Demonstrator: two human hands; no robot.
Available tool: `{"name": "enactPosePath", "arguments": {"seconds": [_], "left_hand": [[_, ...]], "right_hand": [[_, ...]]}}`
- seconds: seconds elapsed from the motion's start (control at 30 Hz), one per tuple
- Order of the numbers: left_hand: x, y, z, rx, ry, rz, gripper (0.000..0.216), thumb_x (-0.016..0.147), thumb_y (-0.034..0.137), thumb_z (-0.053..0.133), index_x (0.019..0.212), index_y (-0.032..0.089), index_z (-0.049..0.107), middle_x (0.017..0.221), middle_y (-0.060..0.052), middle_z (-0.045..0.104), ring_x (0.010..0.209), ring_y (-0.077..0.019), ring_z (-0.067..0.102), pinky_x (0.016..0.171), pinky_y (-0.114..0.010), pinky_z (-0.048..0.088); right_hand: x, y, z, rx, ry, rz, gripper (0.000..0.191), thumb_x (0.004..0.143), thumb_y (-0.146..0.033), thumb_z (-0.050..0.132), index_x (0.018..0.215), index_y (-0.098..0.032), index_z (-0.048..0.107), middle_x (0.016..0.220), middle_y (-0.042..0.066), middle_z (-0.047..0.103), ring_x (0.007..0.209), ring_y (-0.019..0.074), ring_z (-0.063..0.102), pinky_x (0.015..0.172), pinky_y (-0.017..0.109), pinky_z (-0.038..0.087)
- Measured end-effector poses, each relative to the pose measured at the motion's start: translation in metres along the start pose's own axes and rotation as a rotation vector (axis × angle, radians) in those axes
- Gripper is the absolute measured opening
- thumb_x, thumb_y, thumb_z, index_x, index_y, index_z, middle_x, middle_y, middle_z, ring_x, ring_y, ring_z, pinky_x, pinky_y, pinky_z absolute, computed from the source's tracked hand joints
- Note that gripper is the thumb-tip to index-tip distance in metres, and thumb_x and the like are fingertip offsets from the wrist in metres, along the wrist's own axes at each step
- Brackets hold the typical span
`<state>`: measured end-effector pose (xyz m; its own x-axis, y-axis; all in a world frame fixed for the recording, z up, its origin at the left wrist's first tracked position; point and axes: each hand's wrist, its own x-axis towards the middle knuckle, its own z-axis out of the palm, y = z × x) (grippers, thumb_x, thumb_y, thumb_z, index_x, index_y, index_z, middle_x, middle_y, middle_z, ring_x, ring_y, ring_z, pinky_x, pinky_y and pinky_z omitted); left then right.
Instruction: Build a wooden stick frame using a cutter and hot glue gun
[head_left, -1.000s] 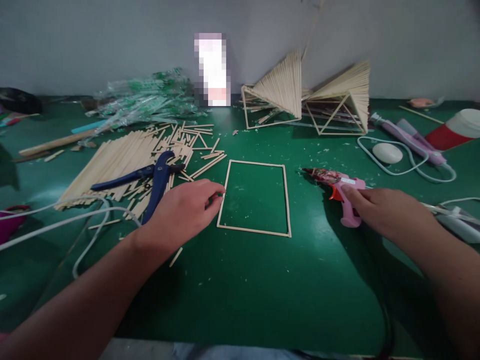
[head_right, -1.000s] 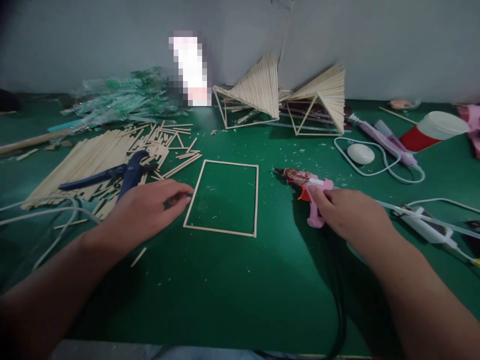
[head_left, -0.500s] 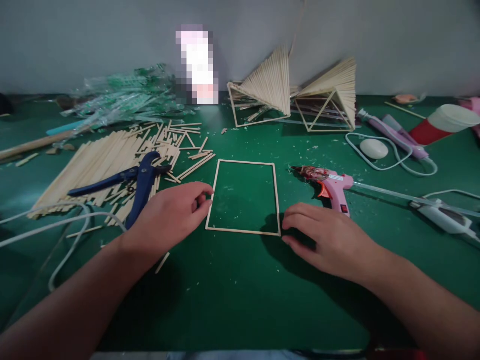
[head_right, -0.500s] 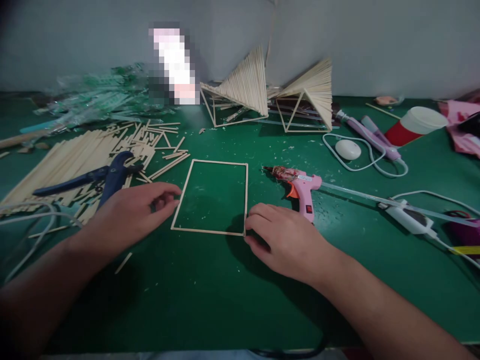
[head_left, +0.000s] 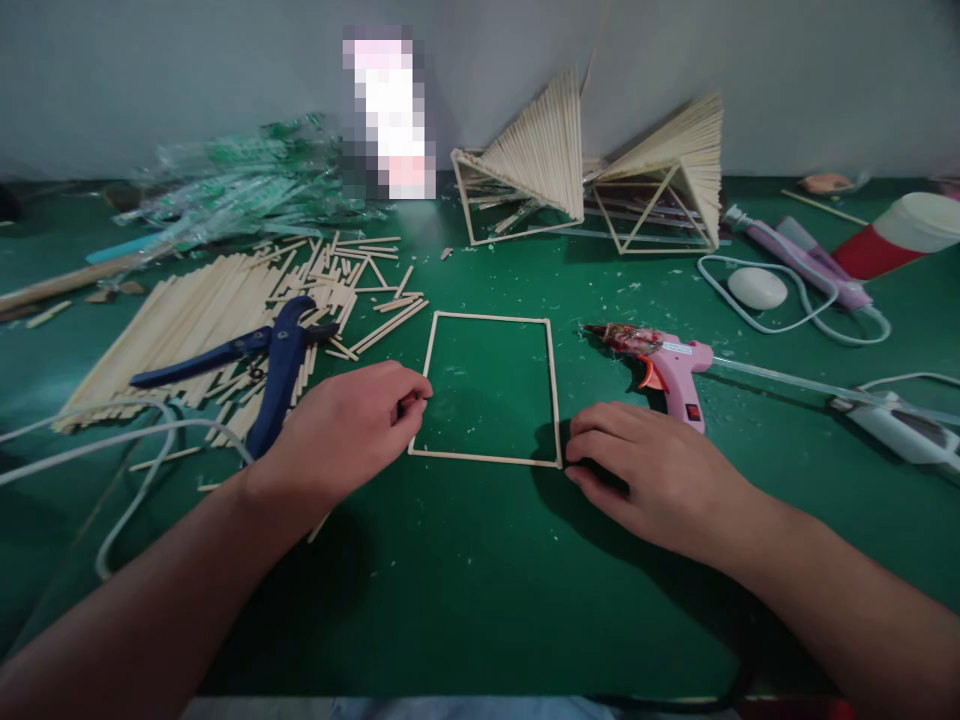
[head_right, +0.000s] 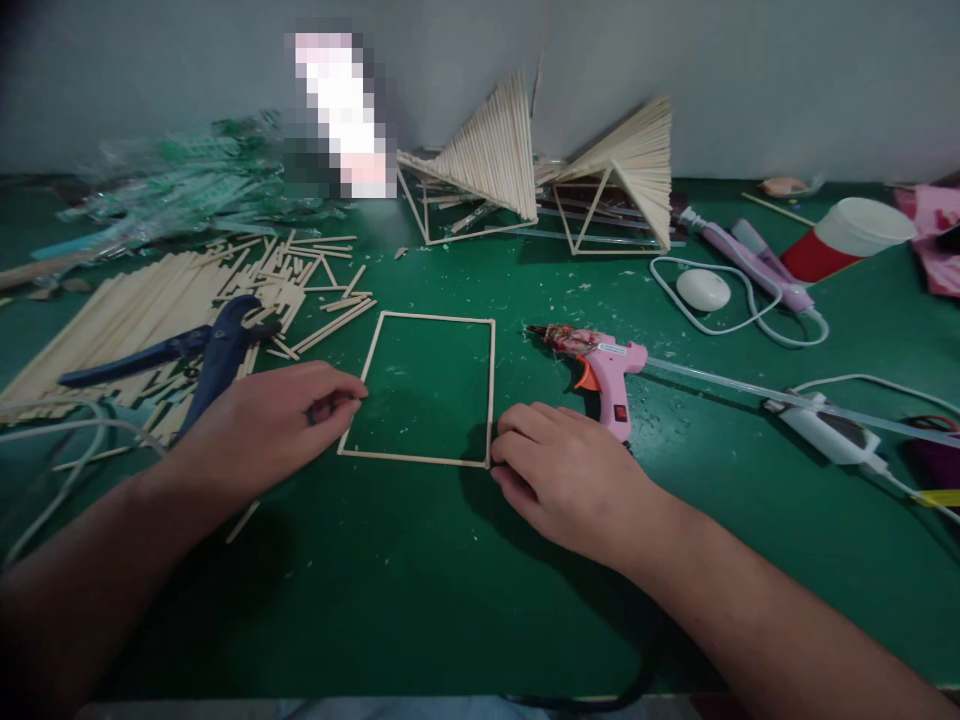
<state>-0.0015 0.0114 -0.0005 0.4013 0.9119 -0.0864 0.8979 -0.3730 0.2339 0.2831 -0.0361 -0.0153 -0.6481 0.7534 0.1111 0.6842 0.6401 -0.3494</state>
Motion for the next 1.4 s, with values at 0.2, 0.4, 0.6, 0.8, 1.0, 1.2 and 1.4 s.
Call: {"name": "enactPosePath", "arguments": {"seconds": [0.2, 0.4, 0.6, 0.8, 1.0, 1.2, 1.4], "left_hand": [[0.001, -0.001, 0.002, 0.005, 0.016, 0.030, 0.024, 0.086, 0.030, 0.045, 0.089, 0.021, 0.067, 0.084, -0.003, 0.065, 0.070, -0.0165, 0.058, 0.063, -0.028, 0.042], [0.000, 0.000, 0.002, 0.012, 0.015, 0.038, 0.023, 0.085, 0.031, 0.046, 0.087, 0.021, 0.067, 0.081, -0.003, 0.064, 0.068, -0.0160, 0.058, 0.063, -0.028, 0.042], [0.001, 0.000, 0.001, -0.005, 0.001, 0.039, 0.021, 0.084, 0.030, 0.047, 0.086, 0.021, 0.066, 0.081, -0.003, 0.064, 0.068, -0.0162, 0.058, 0.061, -0.028, 0.041], [0.000, 0.000, 0.001, -0.002, 0.016, 0.055, 0.022, 0.084, 0.028, 0.045, 0.087, 0.021, 0.066, 0.082, -0.003, 0.064, 0.069, -0.0156, 0.057, 0.061, -0.027, 0.040], [0.001, -0.001, 0.003, -0.012, 0.019, 0.065, 0.021, 0.085, 0.027, 0.046, 0.090, 0.022, 0.066, 0.085, -0.003, 0.063, 0.071, -0.0162, 0.058, 0.063, -0.028, 0.041], [-0.004, 0.008, 0.000, -0.017, 0.099, 0.113, 0.023, 0.088, 0.032, 0.046, 0.090, 0.020, 0.066, 0.088, -0.005, 0.064, 0.079, -0.0196, 0.060, 0.067, -0.031, 0.044], [-0.013, 0.017, 0.003, 0.046, 0.071, 0.232, 0.026, 0.089, 0.033, 0.045, 0.098, 0.018, 0.064, 0.100, -0.008, 0.066, 0.093, -0.0235, 0.061, 0.077, -0.034, 0.048]], "right_hand": [[0.001, 0.001, 0.001, -0.008, 0.002, -0.008, 0.013, 0.088, -0.019, 0.050, 0.086, -0.018, 0.063, 0.091, 0.006, 0.065, 0.082, 0.0204, 0.062, 0.072, 0.036, 0.050], [0.001, 0.000, 0.001, 0.006, 0.004, -0.001, 0.013, 0.088, -0.019, 0.051, 0.089, -0.018, 0.064, 0.095, 0.007, 0.066, 0.087, 0.0216, 0.062, 0.076, 0.039, 0.050], [0.002, 0.002, 0.000, 0.010, 0.020, -0.006, 0.012, 0.087, -0.020, 0.053, 0.091, -0.018, 0.063, 0.100, 0.008, 0.066, 0.091, 0.0229, 0.061, 0.079, 0.041, 0.050], [0.001, 0.002, 0.000, 0.016, 0.020, -0.006, 0.012, 0.087, -0.020, 0.052, 0.091, -0.019, 0.063, 0.100, 0.009, 0.066, 0.090, 0.0230, 0.061, 0.078, 0.042, 0.051], [0.001, 0.003, 0.000, 0.004, 0.013, 0.009, 0.013, 0.088, -0.021, 0.051, 0.093, -0.019, 0.063, 0.101, 0.008, 0.066, 0.093, 0.0236, 0.061, 0.080, 0.042, 0.050], [0.002, 0.003, 0.001, -0.005, 0.017, 0.010, 0.013, 0.088, -0.021, 0.052, 0.095, -0.019, 0.063, 0.102, 0.008, 0.066, 0.094, 0.0239, 0.061, 0.082, 0.043, 0.050], [0.001, 0.004, 0.000, -0.033, 0.022, 0.013, 0.018, 0.088, -0.024, 0.053, 0.102, -0.017, 0.063, 0.108, 0.009, 0.065, 0.097, 0.0247, 0.060, 0.082, 0.044, 0.051]]}}
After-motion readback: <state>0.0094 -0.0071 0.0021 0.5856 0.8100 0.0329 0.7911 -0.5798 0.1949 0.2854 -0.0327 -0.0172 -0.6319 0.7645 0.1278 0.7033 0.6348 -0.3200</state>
